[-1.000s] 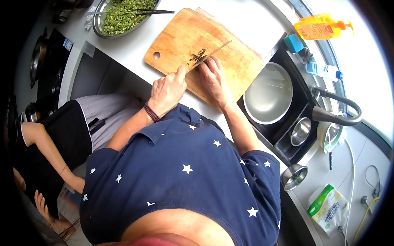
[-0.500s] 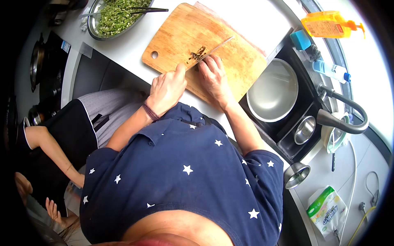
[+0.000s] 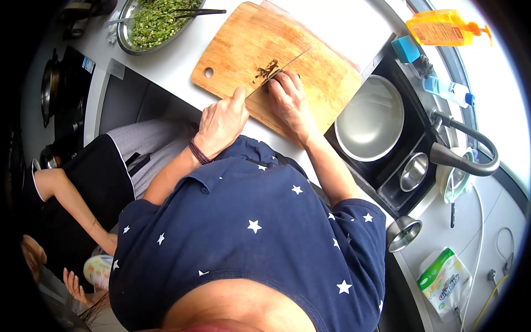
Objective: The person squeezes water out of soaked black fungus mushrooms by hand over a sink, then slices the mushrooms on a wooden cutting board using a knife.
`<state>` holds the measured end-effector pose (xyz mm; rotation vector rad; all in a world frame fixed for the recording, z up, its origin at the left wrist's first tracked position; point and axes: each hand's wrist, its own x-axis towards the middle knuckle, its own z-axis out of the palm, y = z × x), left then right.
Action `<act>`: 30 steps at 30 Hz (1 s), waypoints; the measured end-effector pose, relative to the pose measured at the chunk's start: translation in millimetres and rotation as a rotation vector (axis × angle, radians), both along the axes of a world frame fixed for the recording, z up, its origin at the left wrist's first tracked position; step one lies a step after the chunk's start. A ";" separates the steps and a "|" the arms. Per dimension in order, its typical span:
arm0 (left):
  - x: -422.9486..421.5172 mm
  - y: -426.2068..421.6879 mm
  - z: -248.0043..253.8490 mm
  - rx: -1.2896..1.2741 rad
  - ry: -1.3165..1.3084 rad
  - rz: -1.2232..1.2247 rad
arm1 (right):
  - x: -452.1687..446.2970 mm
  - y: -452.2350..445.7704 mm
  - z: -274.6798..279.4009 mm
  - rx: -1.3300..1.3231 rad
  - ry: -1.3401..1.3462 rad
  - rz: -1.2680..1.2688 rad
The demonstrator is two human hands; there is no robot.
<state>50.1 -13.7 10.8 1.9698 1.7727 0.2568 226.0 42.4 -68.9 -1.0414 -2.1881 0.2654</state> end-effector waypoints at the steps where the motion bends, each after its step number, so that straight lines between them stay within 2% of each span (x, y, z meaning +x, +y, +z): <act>1: 0.1 1.2 -2.2 -0.006 0.002 -0.005 | -0.8 -0.6 1.2 -0.006 0.002 -0.007; 9: 7.7 13.6 -3.4 0.002 0.117 -0.035 | -1.6 1.7 2.3 -0.005 0.039 0.006; 12: 17.1 22.4 -14.5 0.004 0.043 -0.014 | -5.3 -1.1 6.6 -0.046 0.103 -0.005; 15: 14.3 31.3 -9.5 -0.128 -0.051 0.102 | 2.6 0.9 1.1 0.029 0.034 0.029; 18: -3.9 29.9 -20.3 0.003 -0.166 0.121 | -1.2 -1.4 3.5 0.019 0.048 -0.012; 22: -2.5 9.9 1.5 0.020 -0.074 0.049 | -1.1 -1.9 0.5 0.021 0.035 -0.006; 30: -1.5 14.9 2.0 -0.101 -0.048 -0.018 | -0.8 -1.4 3.1 -0.011 0.046 0.018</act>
